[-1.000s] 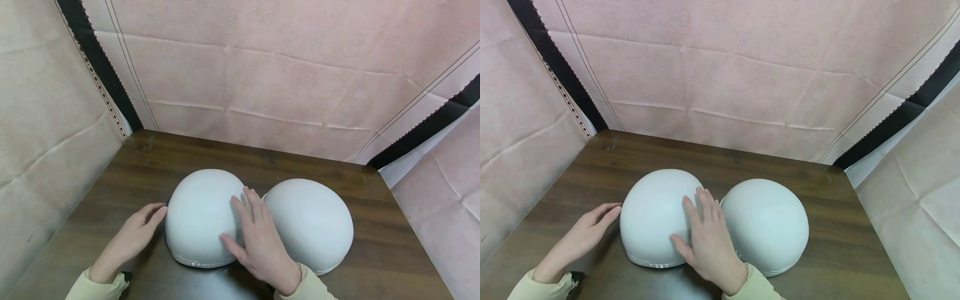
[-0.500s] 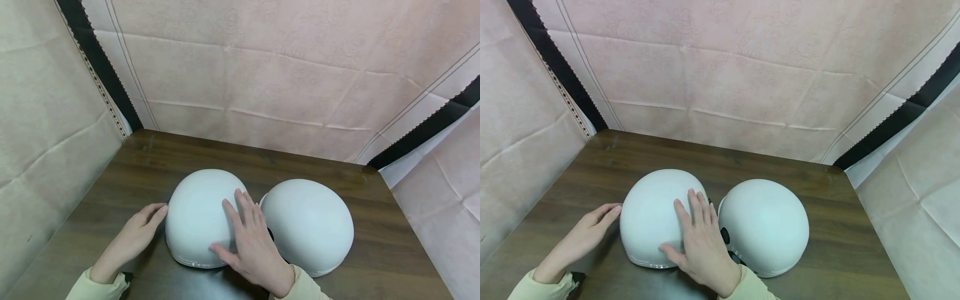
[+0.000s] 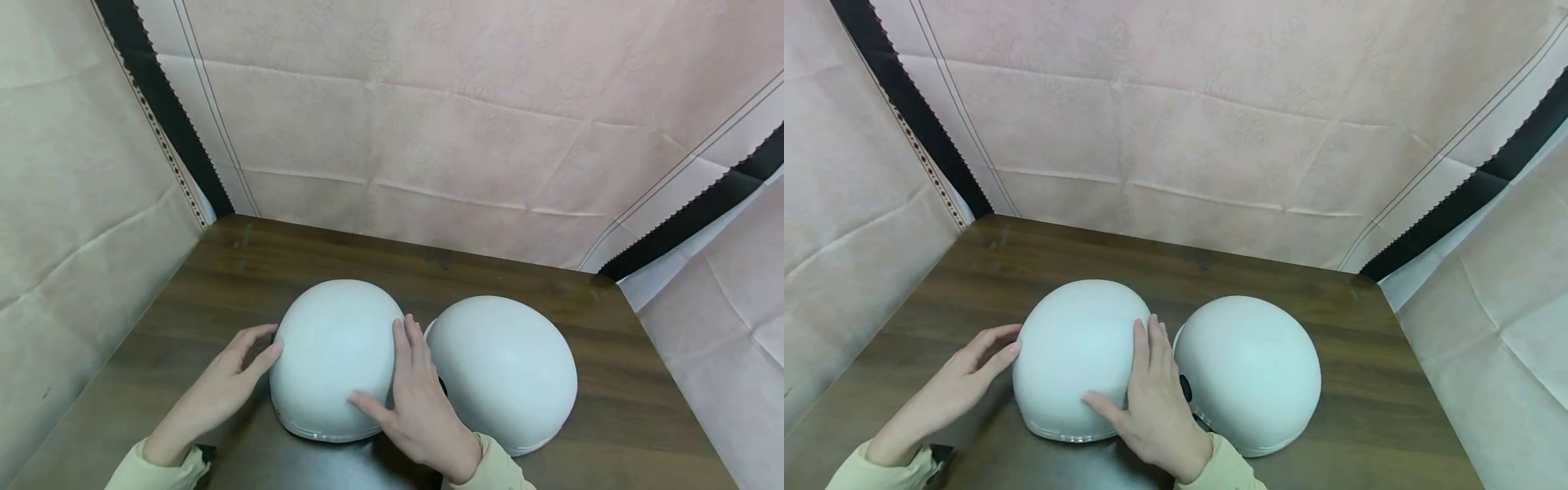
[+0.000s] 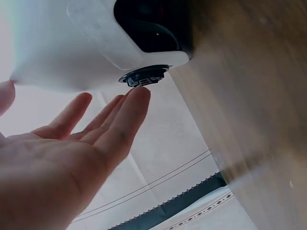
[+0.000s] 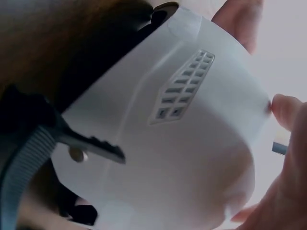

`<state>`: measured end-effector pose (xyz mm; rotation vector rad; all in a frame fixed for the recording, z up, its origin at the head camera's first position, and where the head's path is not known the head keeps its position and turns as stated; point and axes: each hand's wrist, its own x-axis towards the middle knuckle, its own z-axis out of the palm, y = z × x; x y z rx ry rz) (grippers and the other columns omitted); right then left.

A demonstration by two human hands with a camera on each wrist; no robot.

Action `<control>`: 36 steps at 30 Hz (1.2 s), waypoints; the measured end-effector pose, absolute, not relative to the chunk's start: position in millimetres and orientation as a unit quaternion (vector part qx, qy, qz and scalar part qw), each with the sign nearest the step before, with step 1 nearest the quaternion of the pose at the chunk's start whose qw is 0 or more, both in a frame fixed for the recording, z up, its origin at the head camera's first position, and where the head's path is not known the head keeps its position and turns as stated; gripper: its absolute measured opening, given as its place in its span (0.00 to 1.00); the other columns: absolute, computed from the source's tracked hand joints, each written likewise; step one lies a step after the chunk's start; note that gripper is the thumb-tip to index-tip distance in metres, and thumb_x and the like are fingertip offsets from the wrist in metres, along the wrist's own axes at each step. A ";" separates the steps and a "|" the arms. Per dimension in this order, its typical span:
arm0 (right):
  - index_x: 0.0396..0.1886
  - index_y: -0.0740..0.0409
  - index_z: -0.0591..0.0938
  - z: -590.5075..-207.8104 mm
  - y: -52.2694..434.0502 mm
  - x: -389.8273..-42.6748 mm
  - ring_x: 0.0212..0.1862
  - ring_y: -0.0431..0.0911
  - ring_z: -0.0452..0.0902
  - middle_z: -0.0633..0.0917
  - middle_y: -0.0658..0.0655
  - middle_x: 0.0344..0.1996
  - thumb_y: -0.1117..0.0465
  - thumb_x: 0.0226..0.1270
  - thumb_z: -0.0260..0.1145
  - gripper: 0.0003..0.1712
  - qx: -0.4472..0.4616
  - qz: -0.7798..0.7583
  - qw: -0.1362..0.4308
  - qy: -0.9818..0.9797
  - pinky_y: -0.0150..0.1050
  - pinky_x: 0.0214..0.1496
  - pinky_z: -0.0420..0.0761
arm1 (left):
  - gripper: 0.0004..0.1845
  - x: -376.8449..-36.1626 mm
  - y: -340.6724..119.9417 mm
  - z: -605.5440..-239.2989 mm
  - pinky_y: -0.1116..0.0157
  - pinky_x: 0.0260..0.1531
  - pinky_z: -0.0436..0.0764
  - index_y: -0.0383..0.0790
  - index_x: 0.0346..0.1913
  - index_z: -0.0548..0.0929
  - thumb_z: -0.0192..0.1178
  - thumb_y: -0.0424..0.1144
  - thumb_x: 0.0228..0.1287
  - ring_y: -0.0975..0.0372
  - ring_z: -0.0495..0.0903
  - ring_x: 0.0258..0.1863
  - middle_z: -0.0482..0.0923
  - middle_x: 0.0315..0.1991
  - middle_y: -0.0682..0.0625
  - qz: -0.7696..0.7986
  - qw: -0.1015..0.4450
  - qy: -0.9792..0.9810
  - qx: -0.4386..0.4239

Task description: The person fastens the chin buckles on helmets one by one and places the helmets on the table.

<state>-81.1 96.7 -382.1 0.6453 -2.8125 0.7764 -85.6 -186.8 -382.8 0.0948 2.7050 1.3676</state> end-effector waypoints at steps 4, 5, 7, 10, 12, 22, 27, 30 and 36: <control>0.75 0.52 0.35 -386.7 98.3 -81.0 0.73 0.49 0.37 0.40 0.54 0.73 0.26 0.56 0.54 0.61 0.186 0.289 0.041 -0.938 0.57 0.65 0.58 | 0.35 -84.0 -187.8 -382.5 0.39 0.53 0.65 0.52 0.72 0.55 0.47 0.62 0.67 0.43 0.58 0.66 0.54 0.70 0.42 0.457 0.048 0.887 0.051; 0.74 0.51 0.34 -387.8 98.6 -81.2 0.73 0.49 0.37 0.40 0.54 0.73 0.26 0.57 0.53 0.61 0.179 0.299 0.031 -0.937 0.56 0.65 0.58 | 0.35 -84.0 -187.8 -382.8 0.39 0.53 0.65 0.55 0.73 0.54 0.48 0.61 0.67 0.43 0.58 0.66 0.52 0.70 0.43 0.460 0.042 0.885 0.060; 0.74 0.49 0.31 -389.8 99.5 -81.6 0.73 0.48 0.36 0.39 0.53 0.73 0.26 0.57 0.53 0.61 0.164 0.323 0.009 -0.932 0.54 0.66 0.57 | 0.34 -84.1 -187.2 -383.6 0.38 0.51 0.66 0.61 0.72 0.54 0.51 0.59 0.66 0.42 0.58 0.65 0.50 0.72 0.45 0.465 0.031 0.881 0.077; 0.73 0.46 0.30 -392.0 100.1 -82.4 0.72 0.46 0.34 0.38 0.52 0.73 0.27 0.59 0.53 0.59 0.143 0.364 -0.021 -0.920 0.53 0.66 0.57 | 0.33 -84.4 -186.0 -383.7 0.39 0.50 0.68 0.63 0.71 0.56 0.54 0.58 0.65 0.42 0.62 0.63 0.50 0.71 0.46 0.469 0.021 0.878 0.091; 0.74 0.47 0.31 -393.0 100.0 -83.4 0.72 0.46 0.34 0.38 0.52 0.73 0.28 0.60 0.52 0.58 0.135 0.387 -0.031 -0.911 0.54 0.66 0.55 | 0.33 -84.1 -185.2 -383.0 0.40 0.49 0.70 0.63 0.71 0.58 0.54 0.59 0.64 0.43 0.64 0.62 0.53 0.70 0.47 0.467 0.020 0.880 0.087; 0.74 0.51 0.36 -390.8 100.8 -90.8 0.70 0.52 0.45 0.40 0.56 0.72 0.32 0.62 0.55 0.56 0.056 0.500 -0.117 -0.856 0.57 0.65 0.56 | 0.35 -85.0 -183.9 -379.5 0.43 0.50 0.70 0.58 0.69 0.60 0.55 0.62 0.62 0.45 0.65 0.60 0.58 0.66 0.48 0.458 0.023 0.885 0.079; 0.74 0.52 0.39 -387.7 102.8 -92.7 0.70 0.54 0.48 0.43 0.59 0.71 0.32 0.59 0.59 0.58 0.022 0.536 -0.146 -0.831 0.58 0.64 0.57 | 0.36 -86.8 -183.3 -376.7 0.43 0.48 0.72 0.55 0.68 0.60 0.56 0.62 0.60 0.45 0.65 0.59 0.59 0.66 0.48 0.459 0.028 0.884 0.078; 0.74 0.52 0.41 -387.5 103.2 -93.8 0.69 0.53 0.49 0.46 0.59 0.69 0.32 0.58 0.61 0.57 0.013 0.545 -0.149 -0.825 0.56 0.64 0.58 | 0.39 -88.3 -182.7 -375.2 0.44 0.46 0.73 0.52 0.68 0.60 0.58 0.63 0.58 0.45 0.65 0.59 0.58 0.66 0.47 0.460 0.032 0.884 0.076; 0.73 0.55 0.45 -386.4 102.0 -96.6 0.67 0.54 0.51 0.47 0.59 0.67 0.33 0.57 0.62 0.57 -0.001 0.552 -0.143 -0.822 0.57 0.63 0.59 | 0.43 -90.9 -180.6 -374.8 0.42 0.47 0.71 0.51 0.71 0.54 0.59 0.63 0.57 0.44 0.64 0.59 0.57 0.67 0.44 0.459 0.035 0.884 0.085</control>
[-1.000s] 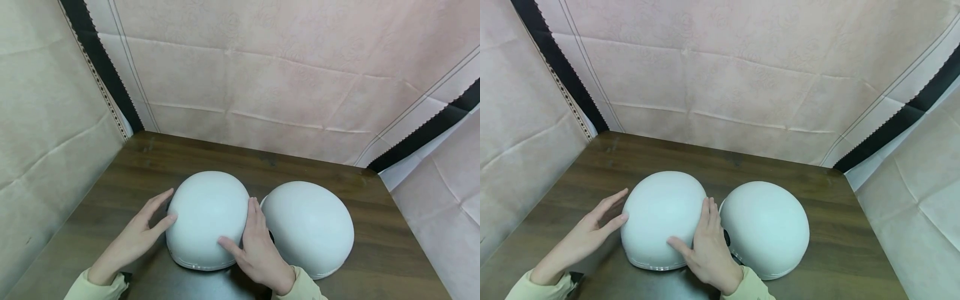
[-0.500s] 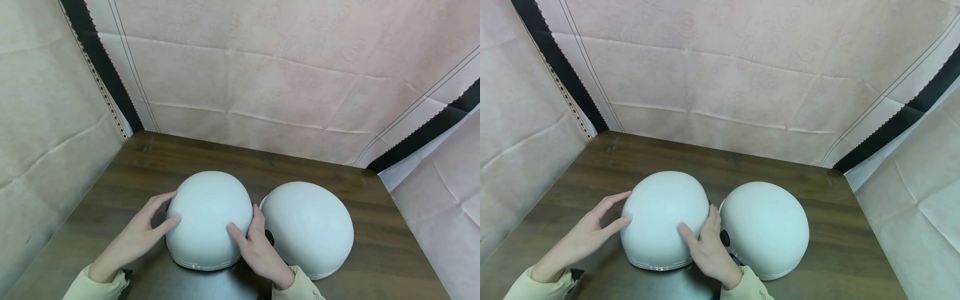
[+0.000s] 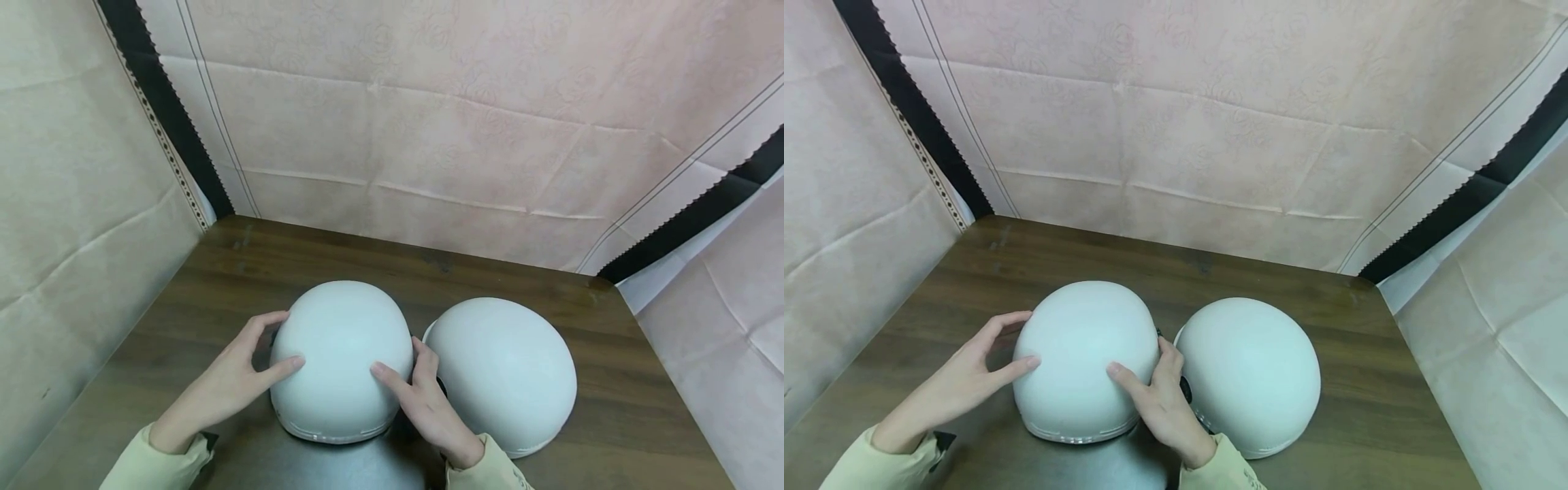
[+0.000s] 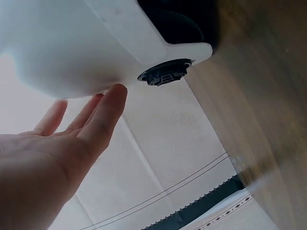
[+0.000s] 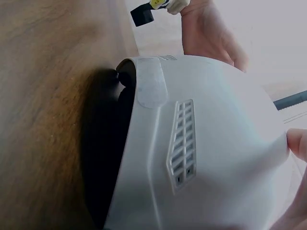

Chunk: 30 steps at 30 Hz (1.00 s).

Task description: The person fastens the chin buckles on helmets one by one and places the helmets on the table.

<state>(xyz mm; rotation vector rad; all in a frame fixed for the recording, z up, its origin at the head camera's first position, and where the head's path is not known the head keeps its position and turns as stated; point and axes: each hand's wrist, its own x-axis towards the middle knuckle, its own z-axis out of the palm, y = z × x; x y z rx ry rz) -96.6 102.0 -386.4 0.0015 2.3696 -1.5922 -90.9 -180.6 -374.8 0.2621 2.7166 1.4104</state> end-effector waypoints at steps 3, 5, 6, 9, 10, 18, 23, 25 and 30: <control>0.73 0.56 0.47 -386.1 101.6 -96.2 0.66 0.55 0.51 0.47 0.59 0.66 0.35 0.57 0.63 0.56 0.003 -0.558 0.138 0.818 0.58 0.62 0.59 | 0.42 -91.4 -179.6 -376.5 0.42 0.48 0.71 0.58 0.72 0.53 0.59 0.61 0.59 0.47 0.65 0.59 0.56 0.66 0.46 0.456 0.022 0.883 0.106; 0.72 0.56 0.48 -386.9 101.8 -95.9 0.66 0.55 0.52 0.48 0.59 0.66 0.36 0.58 0.64 0.54 0.003 -0.564 0.132 0.815 0.58 0.62 0.60 | 0.40 -91.7 -179.0 -377.6 0.42 0.47 0.71 0.61 0.72 0.54 0.59 0.60 0.59 0.48 0.66 0.58 0.56 0.66 0.47 0.455 0.015 0.883 0.117; 0.72 0.56 0.48 -387.2 102.0 -95.6 0.66 0.55 0.52 0.48 0.59 0.66 0.37 0.58 0.64 0.54 0.002 -0.566 0.127 0.814 0.58 0.62 0.60 | 0.39 -91.8 -178.7 -377.7 0.43 0.47 0.72 0.62 0.71 0.55 0.59 0.60 0.60 0.49 0.66 0.57 0.56 0.66 0.47 0.455 0.014 0.883 0.118; 0.72 0.55 0.50 -386.7 102.1 -95.0 0.67 0.53 0.52 0.49 0.58 0.66 0.37 0.58 0.64 0.53 0.003 -0.567 0.119 0.815 0.57 0.63 0.59 | 0.38 -92.2 -177.8 -377.4 0.45 0.46 0.74 0.59 0.71 0.57 0.59 0.60 0.59 0.48 0.67 0.57 0.55 0.66 0.48 0.455 0.013 0.883 0.115; 0.72 0.55 0.50 -386.3 102.2 -95.0 0.67 0.53 0.52 0.49 0.58 0.66 0.37 0.58 0.64 0.52 0.001 -0.568 0.116 0.815 0.57 0.63 0.59 | 0.39 -92.4 -177.5 -377.0 0.46 0.45 0.74 0.58 0.71 0.57 0.59 0.60 0.59 0.48 0.67 0.57 0.54 0.67 0.48 0.454 0.013 0.883 0.113; 0.71 0.54 0.54 -383.1 101.1 -94.6 0.66 0.52 0.54 0.50 0.56 0.65 0.38 0.58 0.65 0.49 -0.002 -0.577 0.102 0.811 0.57 0.62 0.61 | 0.40 -93.9 -175.5 -374.3 0.48 0.42 0.76 0.56 0.71 0.56 0.60 0.59 0.59 0.49 0.67 0.55 0.54 0.67 0.49 0.456 0.005 0.882 0.119; 0.70 0.52 0.56 -381.7 101.0 -94.6 0.64 0.52 0.55 0.52 0.55 0.65 0.38 0.58 0.65 0.47 0.001 -0.575 0.096 0.812 0.57 0.59 0.64 | 0.38 -93.3 -176.3 -373.7 0.40 0.45 0.71 0.65 0.72 0.55 0.59 0.58 0.61 0.45 0.63 0.60 0.52 0.68 0.46 0.446 -0.003 0.886 0.129; 0.70 0.51 0.57 -380.6 101.2 -94.5 0.64 0.52 0.55 0.52 0.55 0.64 0.38 0.58 0.65 0.46 0.003 -0.575 0.094 0.813 0.57 0.58 0.65 | 0.37 -92.9 -176.0 -373.2 0.40 0.46 0.72 0.65 0.71 0.56 0.58 0.59 0.61 0.46 0.64 0.59 0.51 0.68 0.46 0.445 -0.001 0.887 0.127; 0.69 0.49 0.59 -377.9 101.3 -94.1 0.62 0.52 0.55 0.55 0.56 0.62 0.38 0.58 0.65 0.45 0.006 -0.572 0.091 0.815 0.57 0.57 0.64 | 0.37 -92.7 -174.7 -371.1 0.43 0.49 0.71 0.61 0.71 0.57 0.58 0.59 0.61 0.47 0.64 0.59 0.51 0.69 0.47 0.451 0.000 0.884 0.123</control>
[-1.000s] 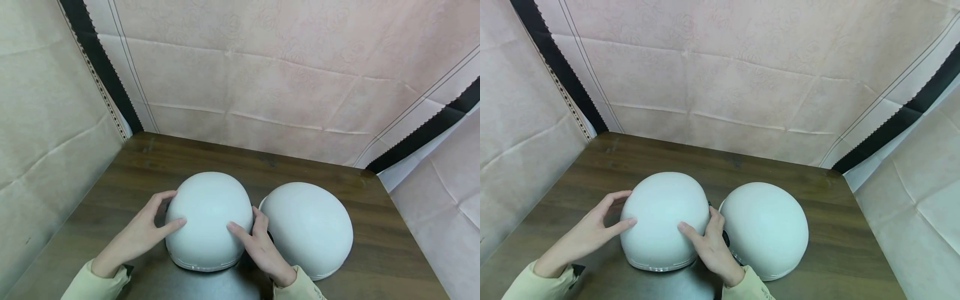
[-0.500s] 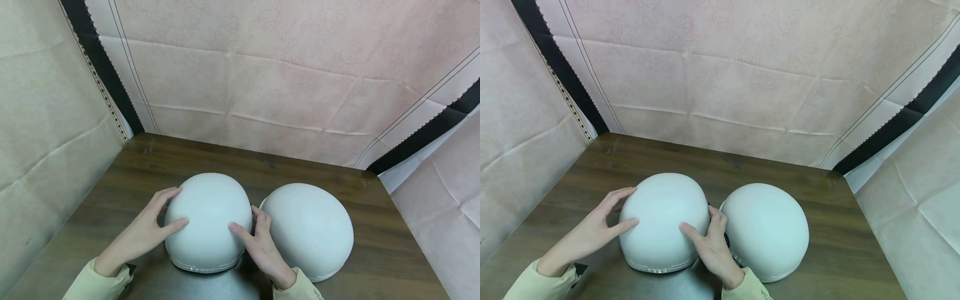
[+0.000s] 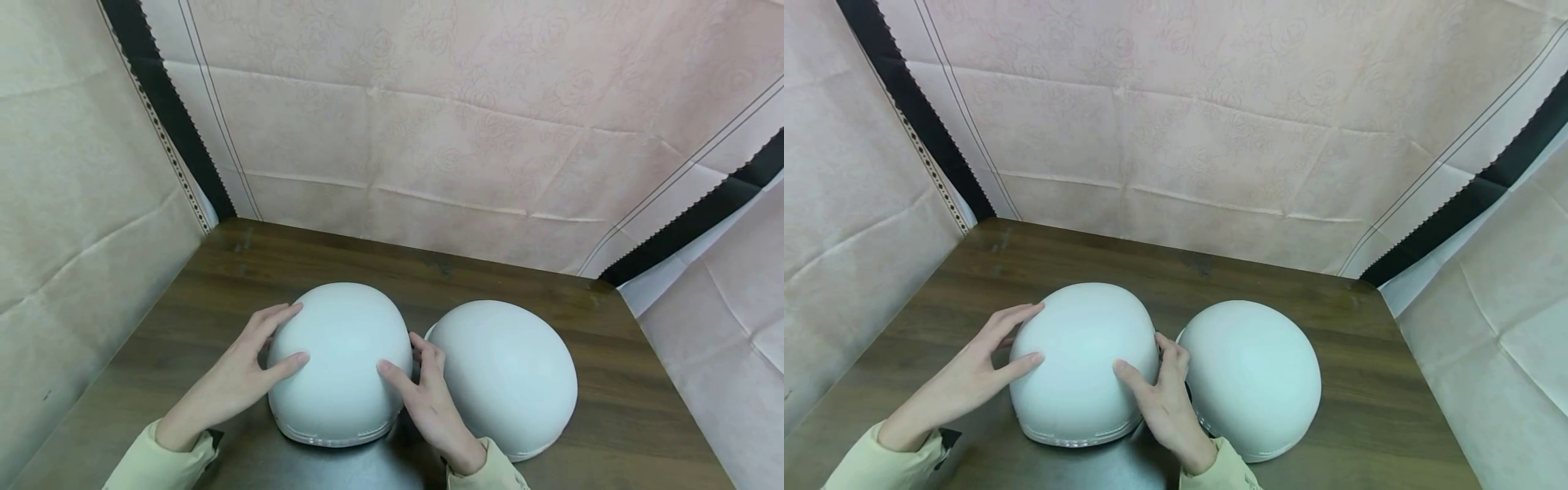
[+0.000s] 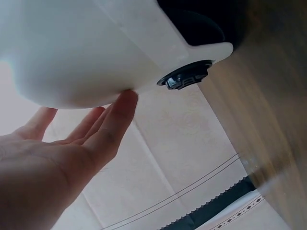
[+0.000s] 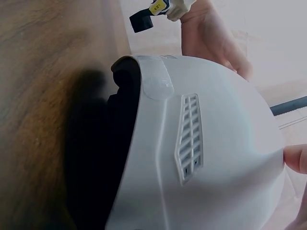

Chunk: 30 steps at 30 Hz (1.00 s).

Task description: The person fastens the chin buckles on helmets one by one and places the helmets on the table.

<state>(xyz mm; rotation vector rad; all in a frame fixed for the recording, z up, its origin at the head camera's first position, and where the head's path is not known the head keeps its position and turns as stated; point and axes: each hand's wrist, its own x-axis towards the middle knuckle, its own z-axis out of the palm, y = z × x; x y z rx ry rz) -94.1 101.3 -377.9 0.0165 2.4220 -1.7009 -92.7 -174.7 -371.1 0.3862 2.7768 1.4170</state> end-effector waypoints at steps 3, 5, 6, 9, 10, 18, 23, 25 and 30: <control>0.68 0.49 0.60 -376.7 101.0 -93.8 0.61 0.51 0.55 0.57 0.57 0.61 0.37 0.58 0.65 0.44 0.008 -0.568 0.087 0.818 0.56 0.56 0.64 | 0.37 -92.9 -174.3 -369.8 0.43 0.52 0.69 0.58 0.70 0.58 0.59 0.59 0.60 0.48 0.63 0.61 0.50 0.69 0.48 0.454 -0.003 0.882 0.125; 0.68 0.49 0.60 -376.0 100.9 -93.4 0.60 0.51 0.56 0.57 0.57 0.60 0.37 0.58 0.65 0.44 0.008 -0.565 0.083 0.821 0.56 0.56 0.64 | 0.37 -92.9 -174.1 -369.0 0.44 0.54 0.68 0.57 0.70 0.59 0.59 0.59 0.60 0.49 0.62 0.62 0.51 0.69 0.49 0.455 -0.006 0.881 0.128; 0.68 0.50 0.60 -375.6 100.8 -93.1 0.60 0.51 0.56 0.58 0.57 0.59 0.37 0.57 0.65 0.44 0.007 -0.564 0.082 0.821 0.56 0.56 0.65 | 0.36 -92.9 -174.0 -368.8 0.44 0.54 0.68 0.57 0.70 0.59 0.59 0.59 0.60 0.50 0.62 0.63 0.51 0.69 0.49 0.455 -0.009 0.881 0.130; 0.67 0.50 0.61 -374.6 100.8 -92.3 0.60 0.50 0.57 0.58 0.57 0.59 0.38 0.58 0.65 0.43 0.002 -0.562 0.077 0.823 0.55 0.56 0.65 | 0.36 -92.6 -174.3 -368.4 0.43 0.53 0.68 0.59 0.71 0.58 0.59 0.58 0.61 0.50 0.61 0.63 0.52 0.68 0.50 0.456 -0.012 0.879 0.137; 0.67 0.51 0.61 -374.3 100.8 -92.0 0.60 0.50 0.56 0.58 0.57 0.59 0.38 0.58 0.65 0.43 0.001 -0.563 0.076 0.823 0.55 0.56 0.65 | 0.36 -92.3 -174.4 -368.2 0.42 0.52 0.68 0.60 0.71 0.58 0.59 0.58 0.61 0.49 0.61 0.63 0.52 0.68 0.50 0.454 -0.013 0.880 0.138; 0.66 0.50 0.63 -370.6 101.1 -91.2 0.61 0.49 0.56 0.59 0.56 0.60 0.38 0.58 0.65 0.41 -0.003 -0.563 0.063 0.824 0.55 0.57 0.63 | 0.34 -91.8 -176.1 -366.7 0.43 0.52 0.68 0.63 0.70 0.60 0.59 0.56 0.62 0.49 0.62 0.61 0.51 0.68 0.48 0.452 -0.019 0.881 0.139; 0.65 0.48 0.64 -368.0 101.4 -90.9 0.62 0.49 0.55 0.59 0.55 0.60 0.38 0.59 0.64 0.39 -0.009 -0.563 0.059 0.824 0.54 0.56 0.64 | 0.34 -91.6 -176.5 -365.9 0.47 0.51 0.69 0.60 0.69 0.61 0.59 0.56 0.62 0.51 0.64 0.58 0.52 0.68 0.49 0.455 -0.024 0.880 0.133; 0.64 0.47 0.65 -367.2 101.6 -90.7 0.61 0.49 0.55 0.59 0.54 0.60 0.39 0.59 0.64 0.37 -0.012 -0.563 0.057 0.824 0.54 0.56 0.65 | 0.34 -91.5 -176.4 -365.6 0.47 0.50 0.69 0.58 0.69 0.61 0.59 0.57 0.61 0.51 0.65 0.58 0.52 0.68 0.49 0.455 -0.024 0.881 0.131; 0.62 0.42 0.69 -366.0 102.6 -90.1 0.58 0.51 0.56 0.59 0.56 0.57 0.40 0.60 0.65 0.32 -0.017 -0.567 0.047 0.822 0.53 0.52 0.67 | 0.34 -90.0 -176.5 -364.2 0.44 0.53 0.68 0.55 0.67 0.61 0.60 0.57 0.61 0.49 0.62 0.61 0.48 0.70 0.49 0.459 -0.022 0.879 0.128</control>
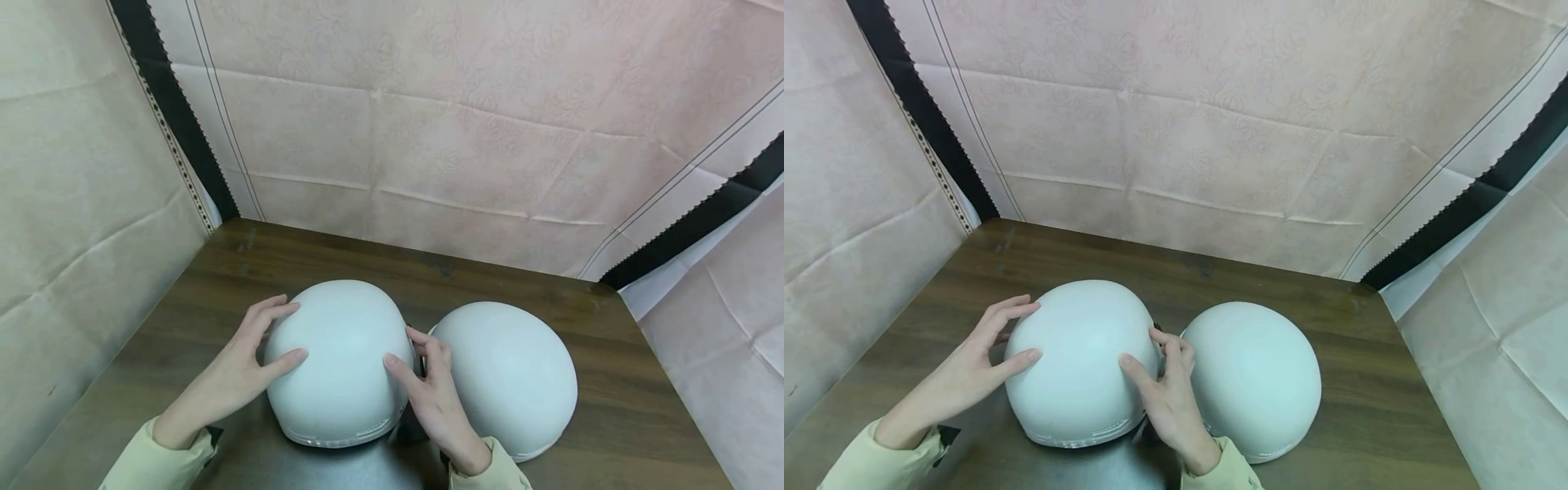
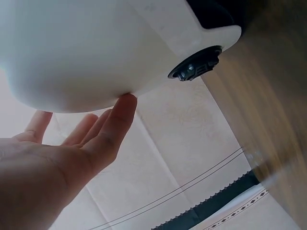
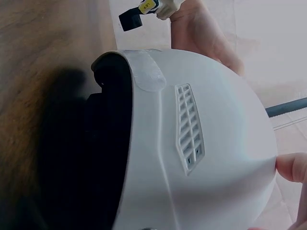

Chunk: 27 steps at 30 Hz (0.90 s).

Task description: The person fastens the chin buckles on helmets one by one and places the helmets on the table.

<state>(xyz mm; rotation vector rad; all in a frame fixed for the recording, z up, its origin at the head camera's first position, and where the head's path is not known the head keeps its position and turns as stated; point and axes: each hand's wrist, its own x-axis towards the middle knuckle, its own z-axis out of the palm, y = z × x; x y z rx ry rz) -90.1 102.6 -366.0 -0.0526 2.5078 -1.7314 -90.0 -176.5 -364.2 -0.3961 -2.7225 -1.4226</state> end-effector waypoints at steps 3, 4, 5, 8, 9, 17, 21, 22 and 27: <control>0.62 0.39 0.70 -365.4 103.9 -90.1 0.57 0.51 0.57 0.59 0.58 0.56 0.40 0.61 0.64 0.30 -0.021 -0.568 0.043 0.822 0.52 0.53 0.66 | 0.34 -89.5 -176.2 -362.7 0.43 0.54 0.66 0.54 0.67 0.61 0.60 0.58 0.61 0.49 0.60 0.63 0.50 0.70 0.49 -0.461 0.020 -0.879 -0.124; 0.62 0.38 0.70 -365.3 104.4 -90.0 0.56 0.51 0.58 0.59 0.57 0.56 0.40 0.61 0.64 0.30 -0.023 -0.567 0.041 0.822 0.52 0.53 0.66 | 0.35 -89.2 -176.1 -362.2 0.42 0.54 0.66 0.54 0.67 0.61 0.59 0.58 0.60 0.50 0.60 0.63 0.51 0.69 0.49 -0.461 0.020 -0.879 -0.122; 0.62 0.38 0.70 -365.4 105.1 -89.9 0.56 0.51 0.58 0.59 0.57 0.56 0.40 0.62 0.63 0.29 -0.026 -0.567 0.040 0.823 0.52 0.53 0.66 | 0.35 -88.9 -176.0 -361.7 0.42 0.54 0.67 0.54 0.67 0.60 0.59 0.58 0.60 0.50 0.59 0.64 0.51 0.69 0.50 -0.460 0.019 -0.879 -0.121; 0.63 0.36 0.71 -365.2 107.1 -89.7 0.57 0.51 0.58 0.59 0.56 0.58 0.40 0.63 0.61 0.28 -0.033 -0.565 0.035 0.823 0.50 0.52 0.67 | 0.35 -88.3 -176.4 -361.1 0.43 0.53 0.67 0.55 0.68 0.60 0.60 0.57 0.61 0.51 0.60 0.63 0.53 0.68 0.50 -0.461 0.023 -0.878 -0.124; 0.63 0.36 0.71 -365.0 107.7 -89.7 0.57 0.51 0.57 0.58 0.55 0.59 0.41 0.64 0.61 0.28 -0.036 -0.567 0.034 0.823 0.50 0.51 0.67 | 0.36 -88.1 -176.7 -361.1 0.43 0.52 0.68 0.56 0.69 0.59 0.60 0.57 0.61 0.51 0.60 0.63 0.53 0.67 0.50 -0.461 0.024 -0.878 -0.127; 0.63 0.34 0.71 -364.7 109.5 -89.8 0.58 0.52 0.55 0.58 0.54 0.60 0.42 0.66 0.60 0.25 -0.054 -0.575 0.026 0.816 0.46 0.49 0.70 | 0.34 -88.1 -178.2 -362.0 0.39 0.49 0.68 0.64 0.70 0.60 0.60 0.55 0.62 0.47 0.60 0.62 0.51 0.68 0.48 -0.453 0.030 -0.881 -0.134; 0.62 0.35 0.72 -364.4 109.6 -89.8 0.58 0.52 0.55 0.59 0.54 0.59 0.43 0.66 0.60 0.25 -0.055 -0.577 0.023 0.814 0.46 0.48 0.70 | 0.34 -88.5 -178.3 -361.8 0.40 0.51 0.68 0.63 0.69 0.61 0.61 0.55 0.61 0.48 0.61 0.62 0.52 0.67 0.49 -0.457 0.031 -0.879 -0.131; 0.62 0.35 0.72 -364.3 109.6 -89.8 0.58 0.52 0.55 0.59 0.54 0.59 0.43 0.66 0.60 0.25 -0.054 -0.578 0.022 0.814 0.46 0.48 0.70 | 0.34 -88.5 -178.2 -361.6 0.40 0.51 0.67 0.63 0.69 0.61 0.61 0.55 0.61 0.48 0.61 0.62 0.52 0.67 0.49 -0.456 0.030 -0.880 -0.130; 0.60 0.35 0.74 -363.4 109.3 -90.3 0.58 0.51 0.56 0.62 0.54 0.57 0.44 0.64 0.62 0.24 -0.048 -0.578 0.017 0.814 0.46 0.49 0.69 | 0.34 -88.1 -177.7 -360.2 0.40 0.51 0.67 0.63 0.69 0.61 0.60 0.57 0.60 0.48 0.61 0.61 0.52 0.67 0.49 -0.452 0.028 -0.883 -0.125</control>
